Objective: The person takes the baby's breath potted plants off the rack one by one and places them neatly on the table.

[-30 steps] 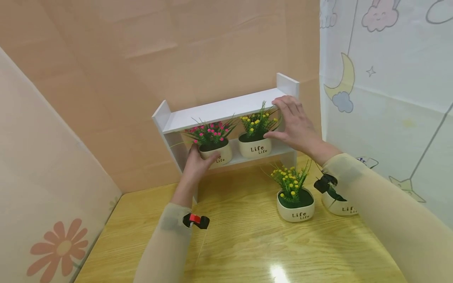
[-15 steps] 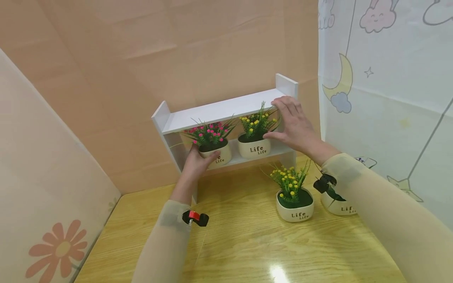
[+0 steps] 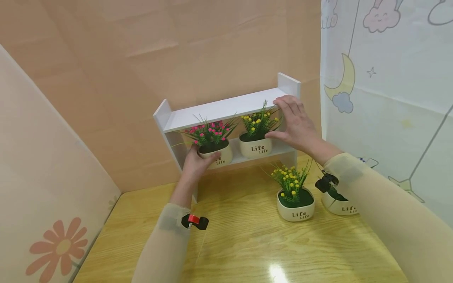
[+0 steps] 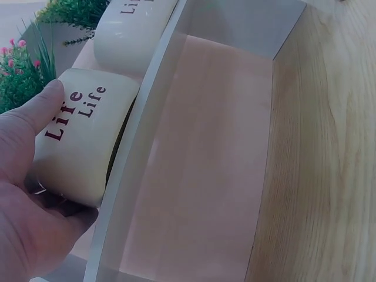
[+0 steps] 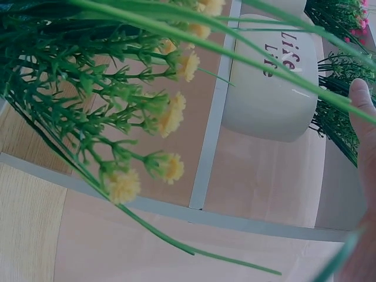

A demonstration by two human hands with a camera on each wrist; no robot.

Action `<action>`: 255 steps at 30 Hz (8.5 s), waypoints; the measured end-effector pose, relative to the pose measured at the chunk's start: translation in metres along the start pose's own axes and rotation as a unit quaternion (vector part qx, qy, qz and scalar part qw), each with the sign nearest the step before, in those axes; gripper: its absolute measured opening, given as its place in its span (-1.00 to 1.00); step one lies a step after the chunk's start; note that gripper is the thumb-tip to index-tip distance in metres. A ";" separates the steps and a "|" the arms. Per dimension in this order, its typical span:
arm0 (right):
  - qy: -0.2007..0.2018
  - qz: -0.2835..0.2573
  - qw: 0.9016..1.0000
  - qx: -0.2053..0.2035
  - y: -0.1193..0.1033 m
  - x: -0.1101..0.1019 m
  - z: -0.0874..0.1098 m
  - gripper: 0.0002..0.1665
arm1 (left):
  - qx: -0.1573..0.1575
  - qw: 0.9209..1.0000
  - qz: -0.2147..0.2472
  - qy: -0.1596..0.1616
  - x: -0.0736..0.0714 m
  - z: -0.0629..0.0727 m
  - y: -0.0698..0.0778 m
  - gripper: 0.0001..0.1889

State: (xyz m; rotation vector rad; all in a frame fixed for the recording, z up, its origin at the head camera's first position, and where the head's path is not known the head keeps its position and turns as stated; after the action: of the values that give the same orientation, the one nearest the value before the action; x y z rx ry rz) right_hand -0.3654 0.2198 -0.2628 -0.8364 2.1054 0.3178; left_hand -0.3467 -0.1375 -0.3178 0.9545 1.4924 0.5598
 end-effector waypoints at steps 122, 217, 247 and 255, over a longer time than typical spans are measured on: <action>0.005 -0.007 1.000 0.012 -0.002 0.002 -0.002 0.34 | 0.104 0.983 0.016 -0.147 0.142 0.105 -0.055 -0.15; 0.019 0.002 1.000 -0.009 -0.008 0.008 -0.002 0.34 | 0.055 0.982 -0.096 -0.153 0.081 -0.053 0.069 0.14; 0.008 -0.004 1.000 0.005 -0.004 0.010 -0.003 0.35 | 0.047 0.985 -0.100 -0.132 0.079 -0.050 0.064 0.09; -0.003 -0.015 1.000 0.016 0.000 0.009 -0.003 0.35 | 0.044 0.987 -0.093 -0.126 0.075 -0.043 0.062 0.08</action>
State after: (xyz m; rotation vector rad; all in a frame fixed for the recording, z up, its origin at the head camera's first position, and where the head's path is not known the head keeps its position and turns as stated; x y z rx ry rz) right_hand -0.3709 0.2147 -0.2681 -0.8462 2.0848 0.2688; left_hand -0.3696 -0.0349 -0.3039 0.9063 1.3678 0.2315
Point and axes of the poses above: each hand's wrist, its own z-axis away from the middle knuckle, its own x-axis out of the palm, y = z × x, the point moved 3 cm from there along -z, towards the middle knuckle, and after that the axes turned 12 degrees about -y, right-handed, at the moved point
